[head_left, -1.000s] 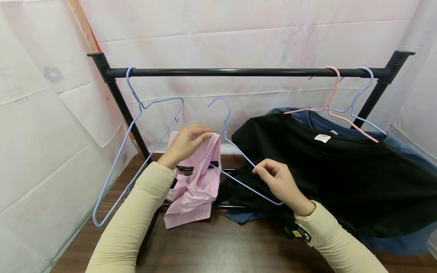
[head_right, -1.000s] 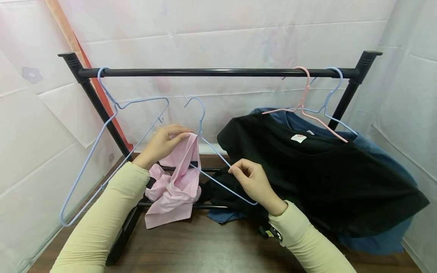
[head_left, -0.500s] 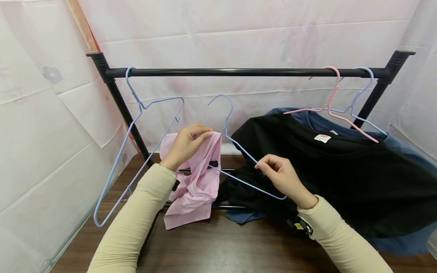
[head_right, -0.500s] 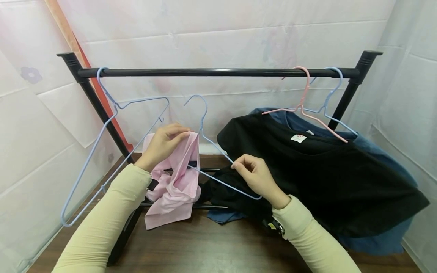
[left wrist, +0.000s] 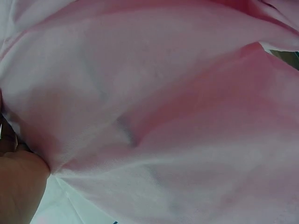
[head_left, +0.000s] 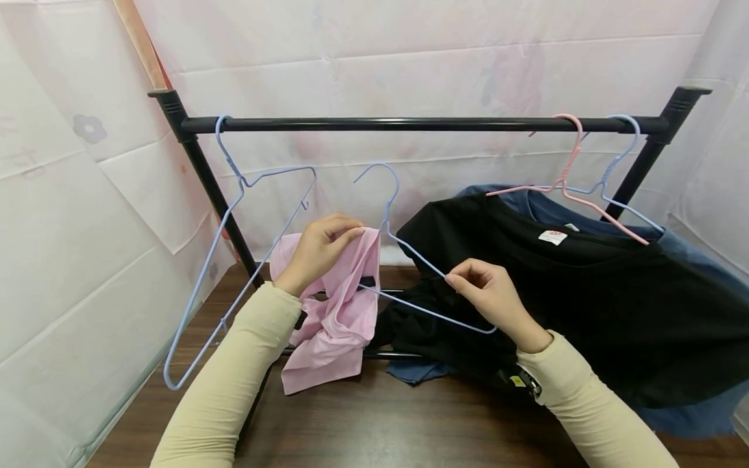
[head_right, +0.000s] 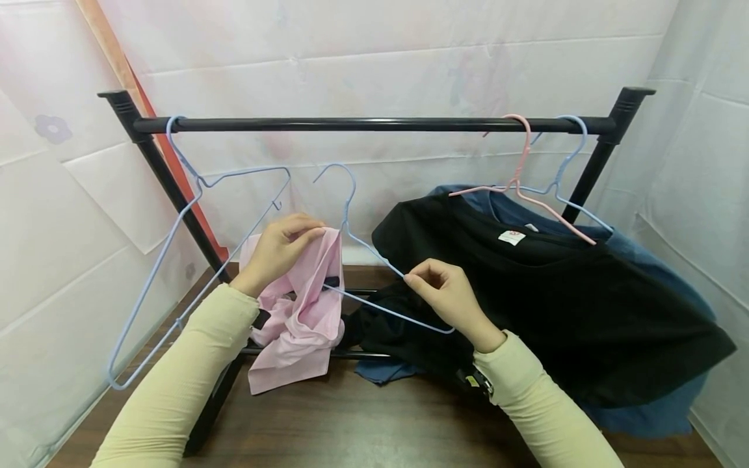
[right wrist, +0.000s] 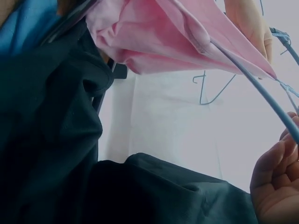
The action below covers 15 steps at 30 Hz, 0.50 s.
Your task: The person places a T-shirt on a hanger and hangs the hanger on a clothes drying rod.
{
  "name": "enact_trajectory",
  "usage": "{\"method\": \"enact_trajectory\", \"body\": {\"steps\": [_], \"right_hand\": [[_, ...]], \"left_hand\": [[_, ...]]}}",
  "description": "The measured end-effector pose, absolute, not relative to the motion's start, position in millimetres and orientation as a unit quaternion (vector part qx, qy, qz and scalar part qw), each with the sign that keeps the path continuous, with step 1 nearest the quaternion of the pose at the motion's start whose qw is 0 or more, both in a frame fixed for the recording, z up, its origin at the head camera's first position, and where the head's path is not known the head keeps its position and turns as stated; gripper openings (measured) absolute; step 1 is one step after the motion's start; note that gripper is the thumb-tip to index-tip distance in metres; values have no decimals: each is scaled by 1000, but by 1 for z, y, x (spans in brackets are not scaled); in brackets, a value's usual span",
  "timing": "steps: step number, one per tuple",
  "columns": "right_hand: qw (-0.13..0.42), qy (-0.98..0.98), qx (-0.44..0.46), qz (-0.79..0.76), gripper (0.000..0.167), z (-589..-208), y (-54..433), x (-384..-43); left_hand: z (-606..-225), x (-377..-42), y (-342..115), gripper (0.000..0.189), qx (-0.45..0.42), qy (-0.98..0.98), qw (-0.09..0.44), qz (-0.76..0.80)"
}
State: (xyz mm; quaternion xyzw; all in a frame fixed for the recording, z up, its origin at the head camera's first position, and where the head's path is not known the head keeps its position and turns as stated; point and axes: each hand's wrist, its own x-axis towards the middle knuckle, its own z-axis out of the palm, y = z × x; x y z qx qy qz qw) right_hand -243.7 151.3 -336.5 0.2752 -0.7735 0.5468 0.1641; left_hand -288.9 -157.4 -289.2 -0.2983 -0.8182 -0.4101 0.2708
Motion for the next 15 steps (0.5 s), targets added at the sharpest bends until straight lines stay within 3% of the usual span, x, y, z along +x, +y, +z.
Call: {"method": "enact_trajectory", "body": {"steps": [6, 10, 15], "right_hand": [[200, -763, 278, 549, 1, -332, 152, -245], [219, -747, 268, 568, 11, -327, 153, -242], [218, -749, 261, 568, 12, -323, 153, -237]], "left_hand": [[-288, -288, -159, 13, -294, -818, 280, -408], [-288, -287, -159, 13, -286, -819, 290, -405], [-288, -288, -159, 14, -277, -819, 305, -399]]}}
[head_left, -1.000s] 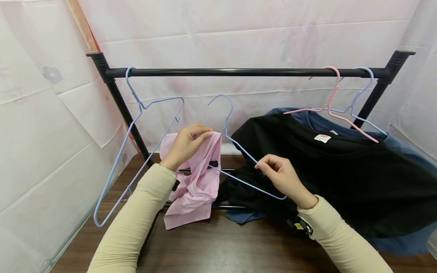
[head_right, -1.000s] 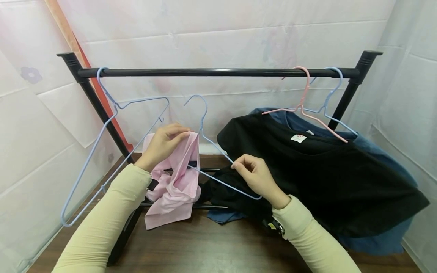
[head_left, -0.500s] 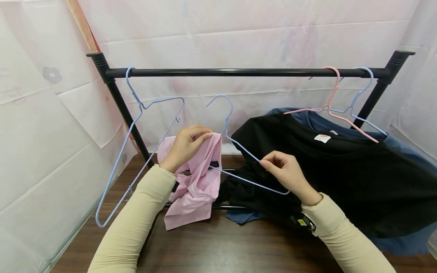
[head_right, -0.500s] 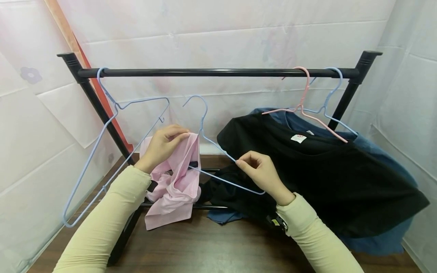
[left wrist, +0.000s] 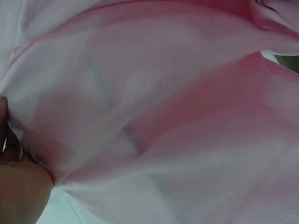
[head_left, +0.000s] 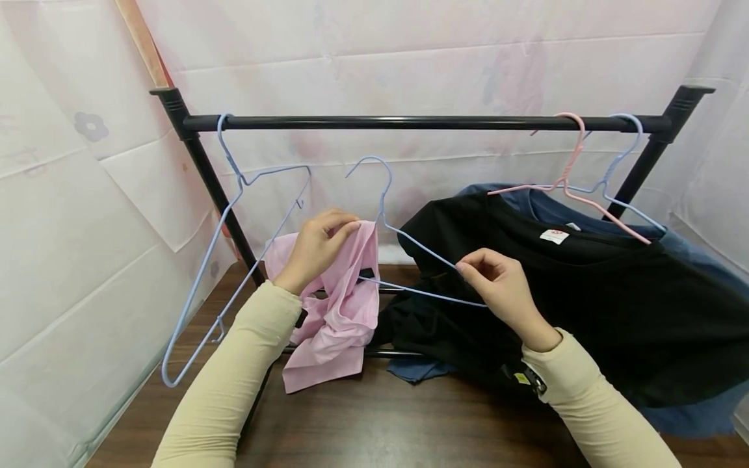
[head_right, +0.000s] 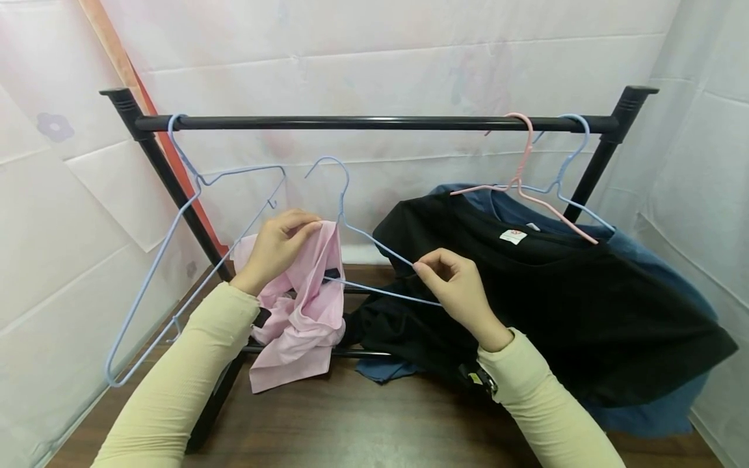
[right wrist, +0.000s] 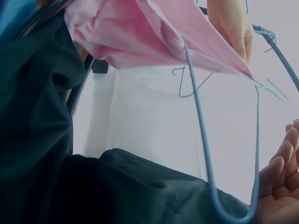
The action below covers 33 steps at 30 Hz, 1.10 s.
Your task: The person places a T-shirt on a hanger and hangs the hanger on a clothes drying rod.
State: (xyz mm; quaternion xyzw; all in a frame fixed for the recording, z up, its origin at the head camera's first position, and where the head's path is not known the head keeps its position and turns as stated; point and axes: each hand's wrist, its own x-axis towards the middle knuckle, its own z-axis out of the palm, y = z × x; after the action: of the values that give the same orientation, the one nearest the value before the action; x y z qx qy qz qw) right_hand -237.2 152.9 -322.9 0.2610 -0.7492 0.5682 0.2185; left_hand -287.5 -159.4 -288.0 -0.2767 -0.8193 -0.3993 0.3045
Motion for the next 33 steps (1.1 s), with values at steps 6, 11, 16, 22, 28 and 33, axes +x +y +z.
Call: {"method": "enact_trajectory", "body": {"steps": [6, 11, 16, 22, 28, 33], "right_hand": [[184, -766, 292, 543, 5, -329, 144, -238], [125, -768, 318, 541, 5, -338, 128, -238], [85, -778, 312, 539, 8, -348, 109, -236], [52, -796, 293, 528, 13, -361, 89, -237], [34, -819, 263, 509, 16, -375, 71, -240], [30, -839, 249, 483, 21, -382, 56, -241]], "left_hand": [[-287, -288, -158, 15, -274, -820, 315, -393], [-288, -288, -158, 15, -267, -817, 320, -399], [-288, -289, -157, 14, -265, -813, 327, -403], [-288, -289, -156, 14, -263, -812, 327, -406], [-289, -288, -155, 15, -261, -814, 323, -406], [-289, -287, -155, 16, -259, -815, 323, -406]]}}
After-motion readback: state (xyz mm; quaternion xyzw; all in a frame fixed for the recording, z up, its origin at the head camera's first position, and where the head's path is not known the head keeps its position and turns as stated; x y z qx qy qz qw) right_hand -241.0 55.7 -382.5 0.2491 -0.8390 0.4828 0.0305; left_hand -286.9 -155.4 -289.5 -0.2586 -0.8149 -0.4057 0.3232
